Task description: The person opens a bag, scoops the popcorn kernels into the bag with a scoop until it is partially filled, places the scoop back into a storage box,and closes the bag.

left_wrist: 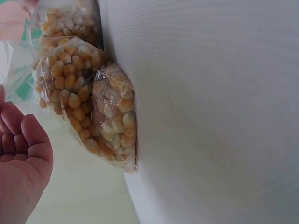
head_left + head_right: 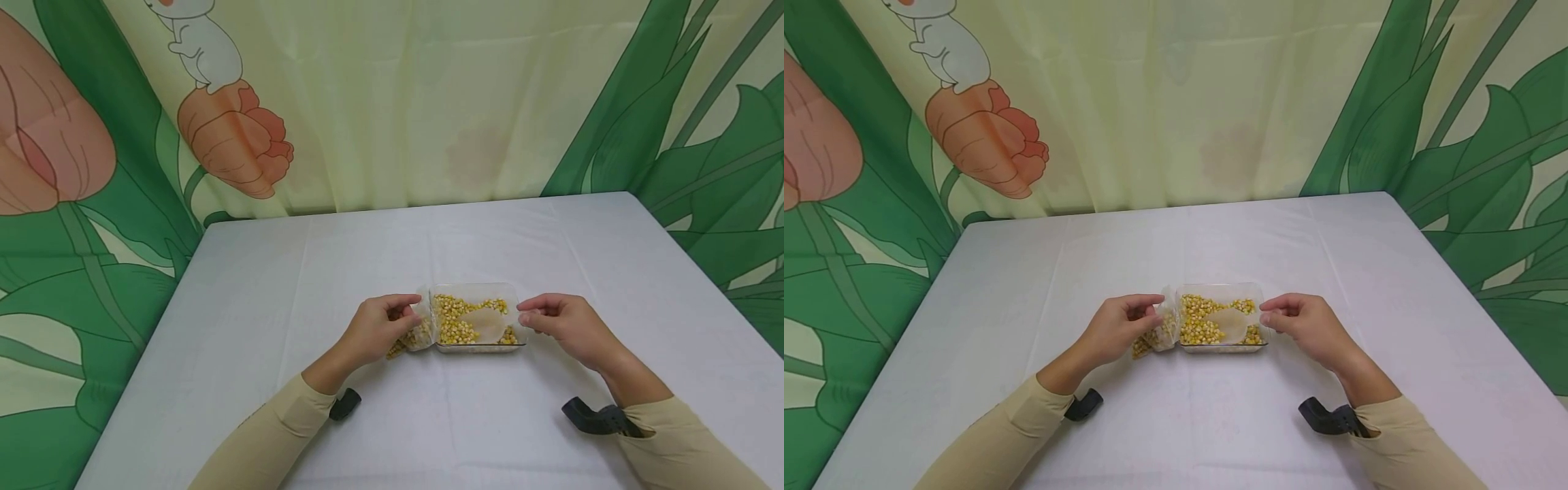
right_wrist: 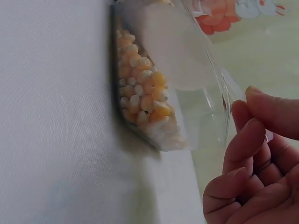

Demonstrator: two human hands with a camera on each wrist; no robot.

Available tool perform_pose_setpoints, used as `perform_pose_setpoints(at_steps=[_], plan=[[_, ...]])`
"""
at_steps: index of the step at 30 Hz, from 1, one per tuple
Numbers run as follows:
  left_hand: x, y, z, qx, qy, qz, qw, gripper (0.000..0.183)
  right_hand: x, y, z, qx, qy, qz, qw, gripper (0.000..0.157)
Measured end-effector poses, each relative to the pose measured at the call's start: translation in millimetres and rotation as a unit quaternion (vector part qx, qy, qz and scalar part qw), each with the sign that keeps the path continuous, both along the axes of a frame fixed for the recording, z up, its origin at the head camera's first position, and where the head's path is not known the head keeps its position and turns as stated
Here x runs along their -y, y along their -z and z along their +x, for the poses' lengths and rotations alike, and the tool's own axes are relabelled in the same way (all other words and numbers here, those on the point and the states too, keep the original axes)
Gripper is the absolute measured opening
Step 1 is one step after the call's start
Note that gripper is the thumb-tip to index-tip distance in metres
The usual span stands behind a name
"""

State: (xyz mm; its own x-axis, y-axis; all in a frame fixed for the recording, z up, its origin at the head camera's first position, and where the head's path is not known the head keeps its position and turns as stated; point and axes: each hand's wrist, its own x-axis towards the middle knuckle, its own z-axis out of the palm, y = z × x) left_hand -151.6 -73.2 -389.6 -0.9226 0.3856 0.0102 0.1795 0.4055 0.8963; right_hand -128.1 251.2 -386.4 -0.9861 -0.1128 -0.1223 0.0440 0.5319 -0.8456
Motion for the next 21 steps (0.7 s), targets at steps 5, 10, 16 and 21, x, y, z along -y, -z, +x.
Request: perform_pose_setpoints(at_steps=[5, 10, 16, 21], plan=[[0, -0.4, 0.0, -0.002, 0.002, 0.004, 1.0, 0.032, 3, 2.5, -0.3, 0.0, 0.001, -0.005, 1.0, 0.033], [1, -0.4, 0.1, 0.0, 0.003, 0.0, 1.0, 0.032, 5, 5.4, 0.7, 0.004, -0.002, -0.028, 1.0, 0.032], [1, -0.4, 0.3, -0.003, 0.005, -0.002, 1.0, 0.031, 7, 9.7, 1.6, -0.003, -0.008, -0.056, 0.998, 0.031], [1, -1.2, 1.0, -0.002, 0.004, -0.002, 1.0, 0.031, 6, 13.1, 0.2, -0.004, -0.005, -0.074, 0.997, 0.03]])
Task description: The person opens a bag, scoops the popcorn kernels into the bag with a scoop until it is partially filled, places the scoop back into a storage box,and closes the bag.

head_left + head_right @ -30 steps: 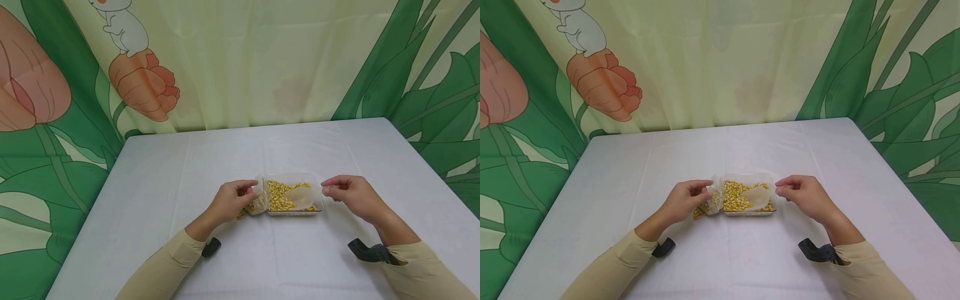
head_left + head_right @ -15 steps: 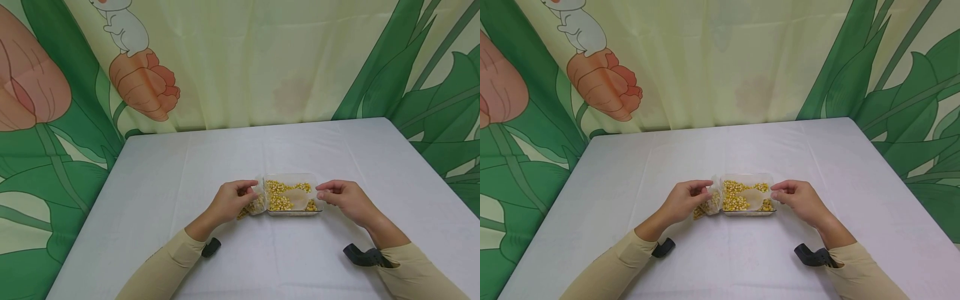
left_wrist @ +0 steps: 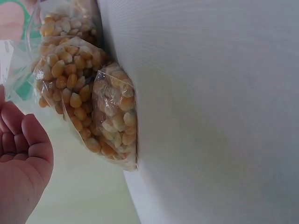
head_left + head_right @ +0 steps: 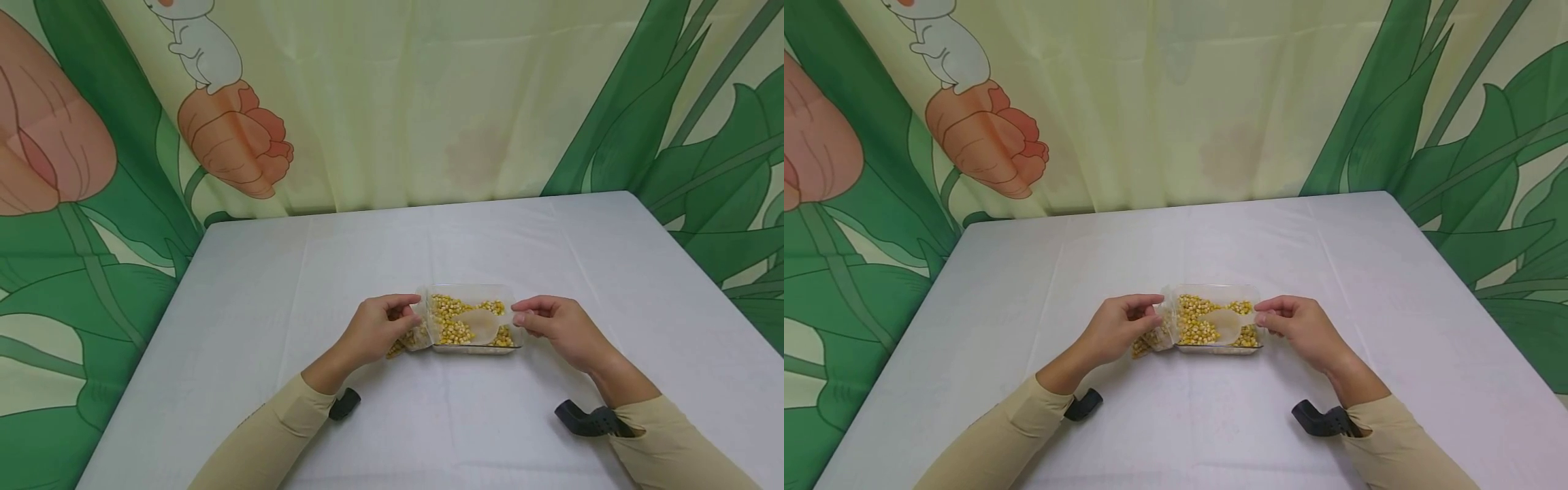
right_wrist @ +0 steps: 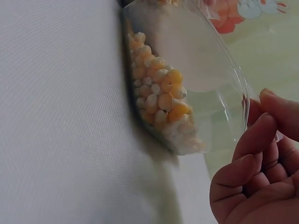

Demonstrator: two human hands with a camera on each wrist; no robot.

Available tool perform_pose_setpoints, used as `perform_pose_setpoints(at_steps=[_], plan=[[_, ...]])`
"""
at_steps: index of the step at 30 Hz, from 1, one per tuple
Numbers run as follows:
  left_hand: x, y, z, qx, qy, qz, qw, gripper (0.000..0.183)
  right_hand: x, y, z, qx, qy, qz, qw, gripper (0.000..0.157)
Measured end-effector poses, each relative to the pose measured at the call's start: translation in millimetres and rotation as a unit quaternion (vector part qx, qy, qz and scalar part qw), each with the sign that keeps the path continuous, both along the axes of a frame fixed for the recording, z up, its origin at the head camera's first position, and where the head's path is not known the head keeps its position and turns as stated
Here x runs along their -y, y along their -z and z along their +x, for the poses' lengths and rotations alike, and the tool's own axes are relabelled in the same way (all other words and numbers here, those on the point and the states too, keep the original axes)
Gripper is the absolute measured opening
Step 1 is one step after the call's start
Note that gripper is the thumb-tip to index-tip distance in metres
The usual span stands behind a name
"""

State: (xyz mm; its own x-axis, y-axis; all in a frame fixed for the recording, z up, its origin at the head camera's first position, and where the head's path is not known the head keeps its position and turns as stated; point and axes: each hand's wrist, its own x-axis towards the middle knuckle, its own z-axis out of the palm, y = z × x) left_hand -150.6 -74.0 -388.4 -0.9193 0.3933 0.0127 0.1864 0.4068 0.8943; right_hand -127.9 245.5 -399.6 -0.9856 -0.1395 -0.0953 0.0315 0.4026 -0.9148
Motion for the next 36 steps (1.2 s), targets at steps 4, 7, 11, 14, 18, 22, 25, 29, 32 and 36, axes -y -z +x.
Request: perform_pose_setpoints(at_steps=[4, 7, 11, 14, 18, 22, 25, 29, 32, 36], plan=[[1, 0.2, 0.0, 0.002, -0.004, -0.003, 1.0, 0.032, -3, 1.8, -2.0, 0.012, 0.009, -0.022, 1.0, 0.032], [1, 0.4, -0.5, 0.003, -0.005, -0.001, 1.0, 0.032, -6, 2.3, -3.0, 0.016, 0.015, -0.042, 0.999, 0.03], [2, 1.3, -1.1, 0.001, -0.002, 0.002, 1.0, 0.031, -11, 3.0, -2.6, 0.017, 0.017, -0.093, 0.995, 0.019], [2, 1.4, -0.9, 0.003, -0.001, 0.002, 1.0, 0.031, -14, 4.6, -2.0, 0.018, 0.012, -0.147, 0.989, 0.015], [2, 0.6, 0.0, 0.006, -0.004, 0.0, 1.0, 0.032, -18, 6.7, -1.1, 0.017, 0.005, -0.191, 0.981, 0.024], [2, 1.1, 0.0, 0.005, -0.004, 0.0, 1.0, 0.032, -22, 6.0, -1.2, 0.021, 0.008, -0.201, 0.979, 0.026], [2, 0.8, -0.1, 0.007, -0.004, 0.003, 1.0, 0.032, -26, 4.1, -1.6, 0.023, 0.011, -0.209, 0.978, 0.026], [1, -0.2, 0.4, 0.009, -0.004, 0.002, 1.0, 0.032, -29, 1.3, -1.5, 0.023, 0.005, -0.242, 0.97, 0.03], [1, -0.3, 0.5, 0.009, -0.004, 0.003, 1.0, 0.032, -30, -0.6, -1.0, 0.019, -0.002, -0.264, 0.964, 0.031], [1, 0.0, 0.8, 0.011, -0.005, 0.005, 0.9999, 0.032, -31, -2.7, -0.9, 0.012, -0.008, -0.276, 0.961, 0.029]])
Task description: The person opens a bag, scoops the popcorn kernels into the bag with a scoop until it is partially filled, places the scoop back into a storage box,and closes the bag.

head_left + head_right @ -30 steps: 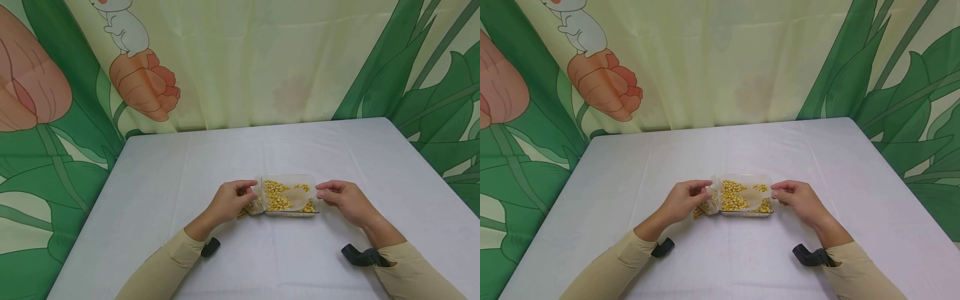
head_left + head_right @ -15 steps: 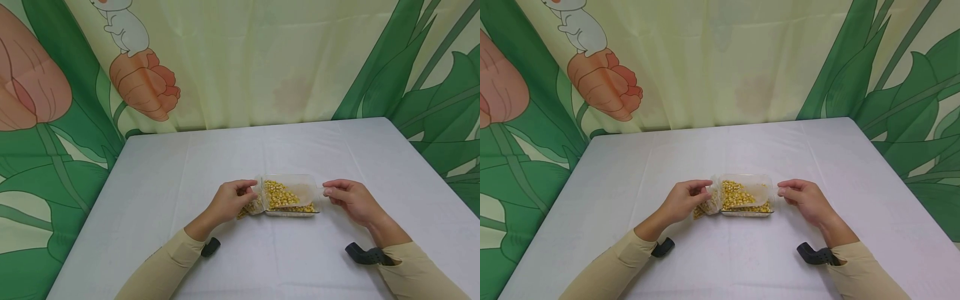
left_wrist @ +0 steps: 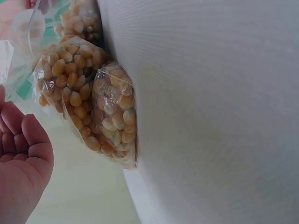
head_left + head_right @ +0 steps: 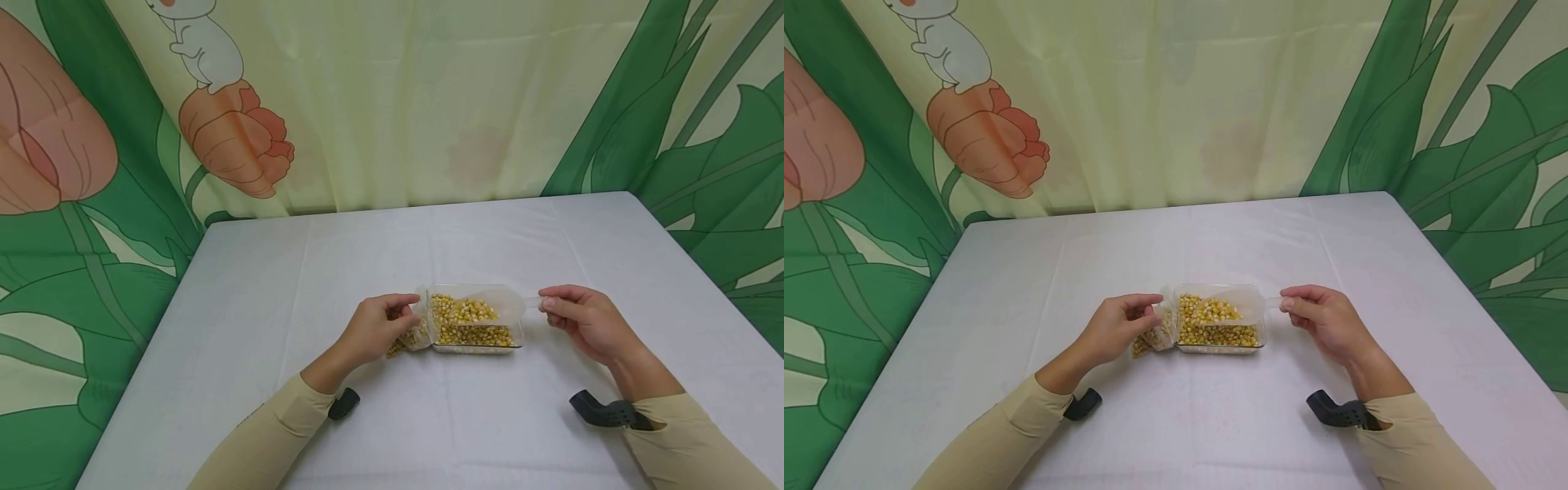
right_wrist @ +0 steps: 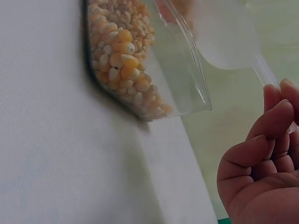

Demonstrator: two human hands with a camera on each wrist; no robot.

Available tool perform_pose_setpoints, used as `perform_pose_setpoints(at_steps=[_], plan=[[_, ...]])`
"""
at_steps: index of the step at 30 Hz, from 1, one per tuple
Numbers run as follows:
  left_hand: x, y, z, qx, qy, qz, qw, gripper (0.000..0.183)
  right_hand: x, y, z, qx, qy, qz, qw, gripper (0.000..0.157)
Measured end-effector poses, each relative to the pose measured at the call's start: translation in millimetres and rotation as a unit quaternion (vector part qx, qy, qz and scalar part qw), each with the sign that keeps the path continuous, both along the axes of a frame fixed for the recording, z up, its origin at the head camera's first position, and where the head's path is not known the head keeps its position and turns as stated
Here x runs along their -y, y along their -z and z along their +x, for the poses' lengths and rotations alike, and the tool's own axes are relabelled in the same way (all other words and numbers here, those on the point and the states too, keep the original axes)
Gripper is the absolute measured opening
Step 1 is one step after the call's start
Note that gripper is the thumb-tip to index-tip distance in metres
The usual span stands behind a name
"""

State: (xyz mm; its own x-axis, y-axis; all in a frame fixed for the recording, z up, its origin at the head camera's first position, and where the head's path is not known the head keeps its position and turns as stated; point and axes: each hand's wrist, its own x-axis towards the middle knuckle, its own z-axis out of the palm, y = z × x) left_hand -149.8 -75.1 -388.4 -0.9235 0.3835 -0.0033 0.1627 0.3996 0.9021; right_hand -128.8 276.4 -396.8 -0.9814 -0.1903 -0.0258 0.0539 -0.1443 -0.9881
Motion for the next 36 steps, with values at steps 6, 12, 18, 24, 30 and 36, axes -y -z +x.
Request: perform_pose_setpoints(at_steps=[6, 12, 18, 24, 30, 36], plan=[[0, -0.2, 0.2, -0.004, 0.002, 0.0, 1.0, 0.032, 1, -5.5, 0.0, -0.006, -0.008, -0.019, 1.0, 0.027], [1, -0.5, 0.6, -0.004, 0.001, 0.003, 1.0, 0.032, 6, -10.6, -2.8, -0.005, -0.003, -0.016, 1.0, 0.027], [1, -0.9, 0.8, 0.002, -0.002, 0.003, 1.0, 0.032, 15, -12.3, -7.2, -0.02, -0.009, -0.016, 1.0, 0.029], [1, -1.2, 0.8, 0.002, 0.0, 0.003, 1.0, 0.031, 25, -14.2, -11.4, -0.031, -0.018, 0.002, 0.999, 0.029], [1, -0.4, 0.5, -0.008, 0.005, 0.0, 1.0, 0.032, 36, -17.9, -15.5, -0.037, -0.019, 0.041, 0.998, 0.025], [1, -0.6, 0.5, -0.013, 0.006, 0.003, 0.9999, 0.033, 47, -25.7, -15.6, -0.05, 0.005, 0.176, 0.983, 0.023]])
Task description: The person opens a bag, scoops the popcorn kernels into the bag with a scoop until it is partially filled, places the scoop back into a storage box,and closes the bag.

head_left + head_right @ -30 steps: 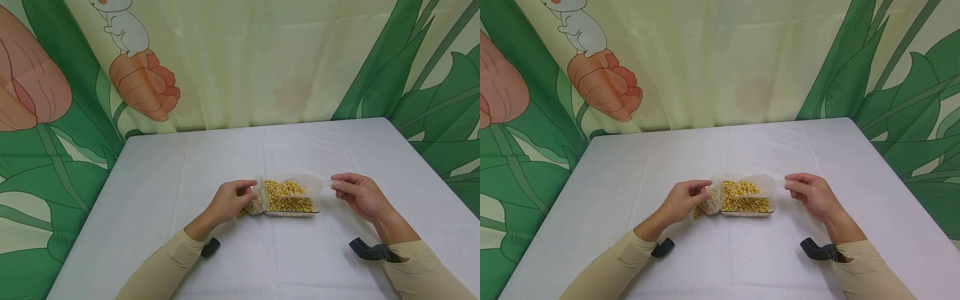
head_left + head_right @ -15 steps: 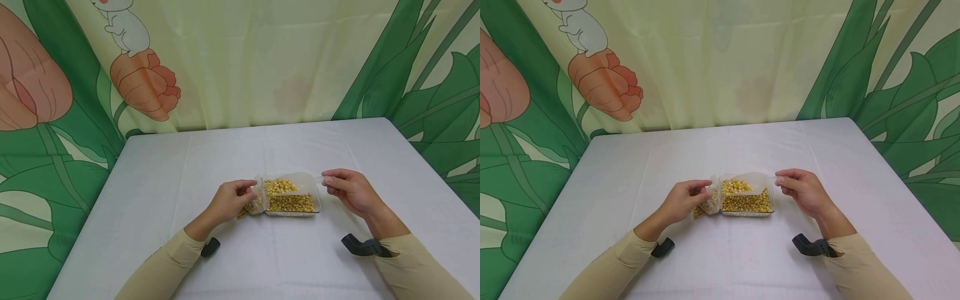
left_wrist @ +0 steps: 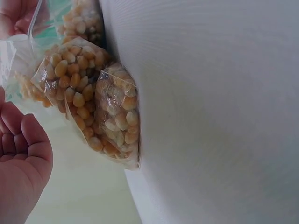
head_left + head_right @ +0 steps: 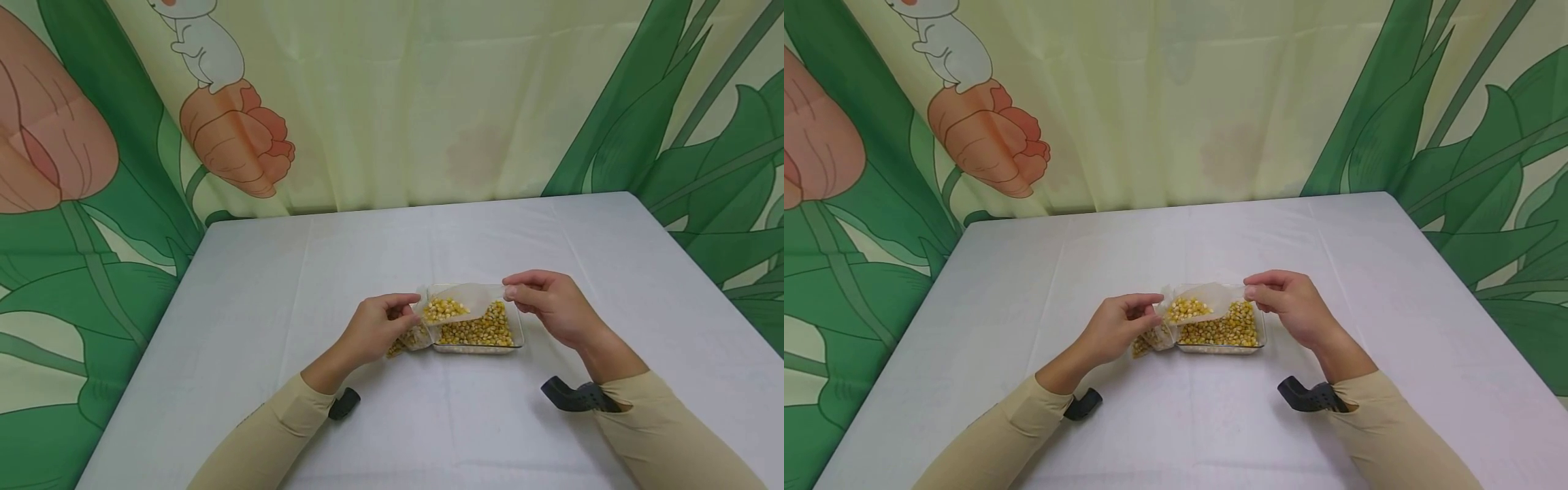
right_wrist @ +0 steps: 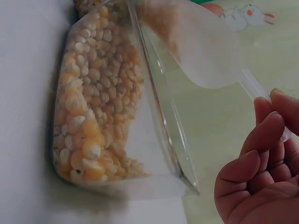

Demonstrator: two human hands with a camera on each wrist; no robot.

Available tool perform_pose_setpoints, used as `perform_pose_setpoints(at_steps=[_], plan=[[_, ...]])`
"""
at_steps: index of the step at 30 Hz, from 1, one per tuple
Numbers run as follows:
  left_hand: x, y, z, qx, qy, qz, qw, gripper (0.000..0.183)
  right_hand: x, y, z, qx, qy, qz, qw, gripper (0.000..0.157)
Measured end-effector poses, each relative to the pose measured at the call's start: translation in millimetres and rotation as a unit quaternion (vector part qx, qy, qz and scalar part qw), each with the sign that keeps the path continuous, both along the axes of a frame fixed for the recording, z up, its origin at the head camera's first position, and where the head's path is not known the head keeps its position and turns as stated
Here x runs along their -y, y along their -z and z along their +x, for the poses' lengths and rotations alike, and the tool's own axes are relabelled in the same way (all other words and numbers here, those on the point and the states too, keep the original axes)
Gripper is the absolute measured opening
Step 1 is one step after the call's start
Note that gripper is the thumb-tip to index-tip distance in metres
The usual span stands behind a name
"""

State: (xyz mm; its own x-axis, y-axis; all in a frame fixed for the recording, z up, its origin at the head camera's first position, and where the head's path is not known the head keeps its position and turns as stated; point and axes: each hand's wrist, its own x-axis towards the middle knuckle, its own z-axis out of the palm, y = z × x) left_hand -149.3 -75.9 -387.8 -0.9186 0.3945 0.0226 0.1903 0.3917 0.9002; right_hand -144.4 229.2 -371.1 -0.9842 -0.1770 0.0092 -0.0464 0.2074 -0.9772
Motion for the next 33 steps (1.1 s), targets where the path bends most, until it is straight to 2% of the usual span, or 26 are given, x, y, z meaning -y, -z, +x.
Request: perform_pose_setpoints(at_steps=[3, 6, 24, 33], plan=[[0, -0.1, 0.1, 0.001, 0.0, -0.001, 1.0, 0.033, 5, -5.2, 0.9, -0.012, 0.011, 0.064, 0.998, 0.03], [0, 0.2, -0.1, 0.0, 0.002, -0.001, 1.0, 0.033, 8, -10.6, 1.9, -0.023, 0.014, 0.086, 0.996, 0.029], [-1, -1.3, 0.5, -0.034, 0.003, -0.009, 0.9994, 0.03, 22, -28.2, 6.2, -0.044, 0.011, 0.143, 0.989, 0.025], [-1, -2.6, 1.3, -0.039, 0.007, 0.007, 0.9992, 0.031, 28, -37.3, 8.7, -0.056, 0.008, 0.167, 0.984, 0.025]])
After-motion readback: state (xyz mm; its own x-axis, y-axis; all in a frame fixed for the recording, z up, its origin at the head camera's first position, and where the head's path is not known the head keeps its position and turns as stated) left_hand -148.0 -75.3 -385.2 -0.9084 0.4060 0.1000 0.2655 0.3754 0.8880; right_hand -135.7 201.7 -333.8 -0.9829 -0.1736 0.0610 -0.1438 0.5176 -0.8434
